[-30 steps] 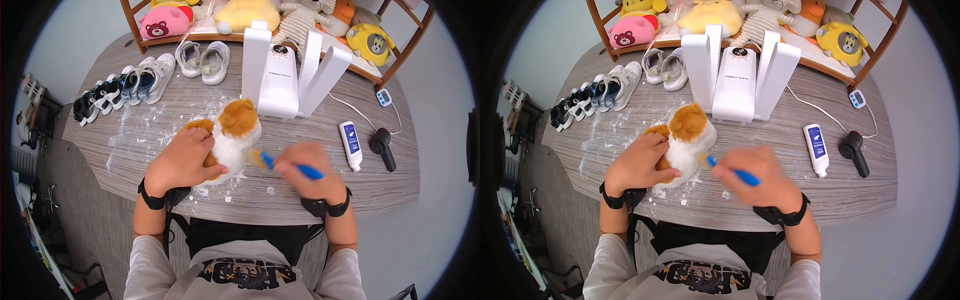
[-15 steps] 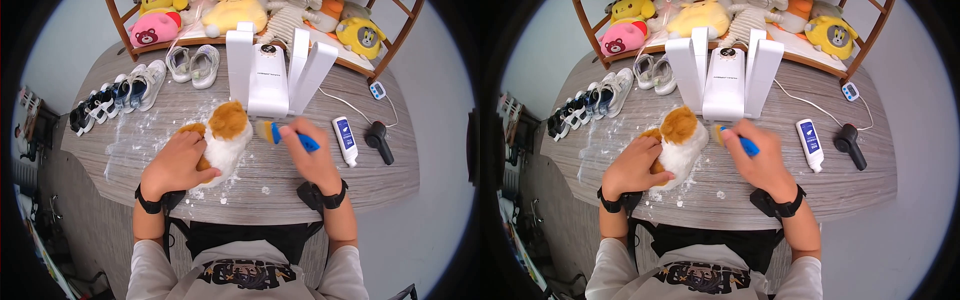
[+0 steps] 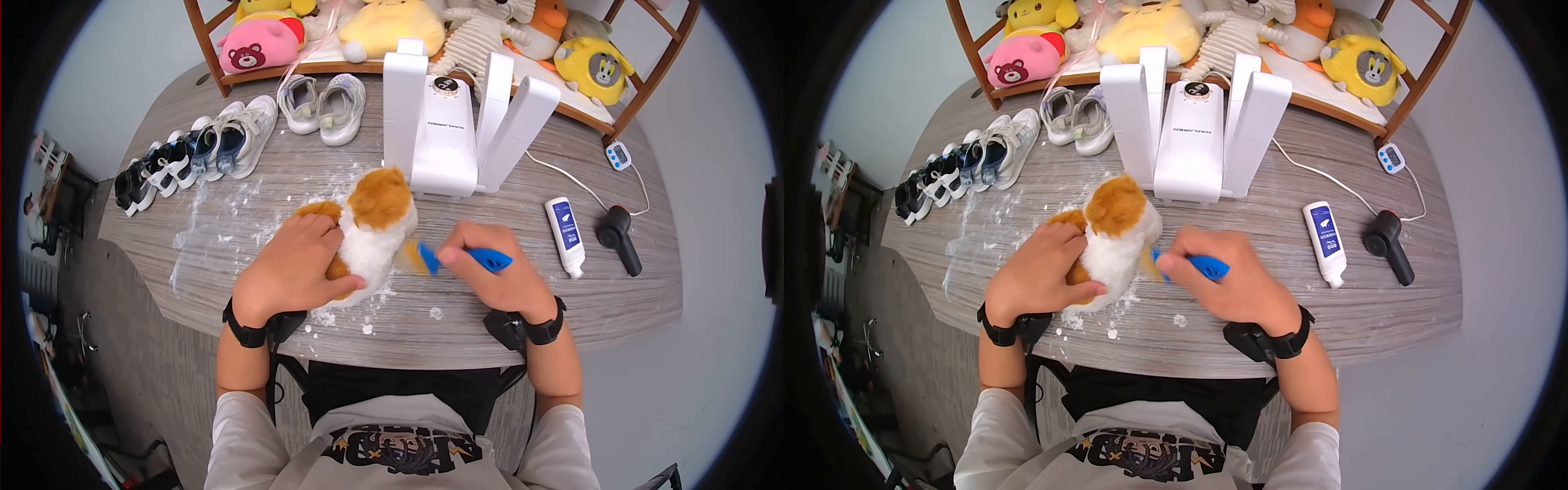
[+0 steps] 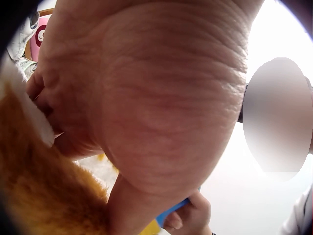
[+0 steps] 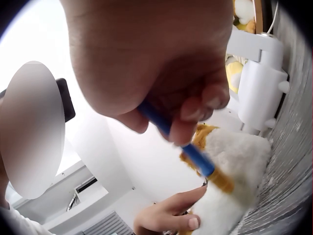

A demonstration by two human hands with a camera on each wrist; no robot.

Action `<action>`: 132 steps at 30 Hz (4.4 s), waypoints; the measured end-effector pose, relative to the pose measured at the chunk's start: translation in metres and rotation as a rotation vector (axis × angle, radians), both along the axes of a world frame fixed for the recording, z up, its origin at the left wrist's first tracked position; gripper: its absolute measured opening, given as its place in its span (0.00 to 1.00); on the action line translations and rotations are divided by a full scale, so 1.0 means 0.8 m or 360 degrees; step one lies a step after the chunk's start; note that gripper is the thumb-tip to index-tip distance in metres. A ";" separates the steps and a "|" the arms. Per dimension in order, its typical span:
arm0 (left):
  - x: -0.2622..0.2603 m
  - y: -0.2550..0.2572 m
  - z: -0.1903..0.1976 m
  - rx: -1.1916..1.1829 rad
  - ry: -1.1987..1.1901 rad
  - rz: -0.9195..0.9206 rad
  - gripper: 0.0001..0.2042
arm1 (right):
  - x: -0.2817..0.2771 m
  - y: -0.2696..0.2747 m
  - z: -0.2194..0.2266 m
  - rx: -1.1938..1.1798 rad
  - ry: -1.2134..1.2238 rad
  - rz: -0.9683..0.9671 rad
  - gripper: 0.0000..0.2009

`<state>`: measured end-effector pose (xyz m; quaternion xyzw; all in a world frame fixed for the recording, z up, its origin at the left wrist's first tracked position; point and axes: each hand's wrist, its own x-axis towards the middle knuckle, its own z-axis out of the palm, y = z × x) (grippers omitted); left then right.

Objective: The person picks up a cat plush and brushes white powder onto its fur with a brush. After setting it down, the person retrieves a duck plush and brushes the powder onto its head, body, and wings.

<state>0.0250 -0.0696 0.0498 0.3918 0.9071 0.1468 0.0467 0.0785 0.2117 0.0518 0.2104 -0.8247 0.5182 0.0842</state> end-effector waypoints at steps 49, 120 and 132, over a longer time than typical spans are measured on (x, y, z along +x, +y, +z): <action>-0.006 -0.003 -0.003 0.0023 0.0001 -0.0042 0.29 | 0.014 0.009 0.023 0.0103 0.0629 0.0083 0.06; -0.006 -0.002 -0.004 0.0063 0.0030 -0.0044 0.28 | 0.005 0.006 0.023 0.0116 0.0616 -0.0027 0.04; -0.004 -0.001 -0.005 0.0062 0.0045 -0.0029 0.28 | 0.008 0.016 0.018 -0.0042 0.0272 -0.0534 0.07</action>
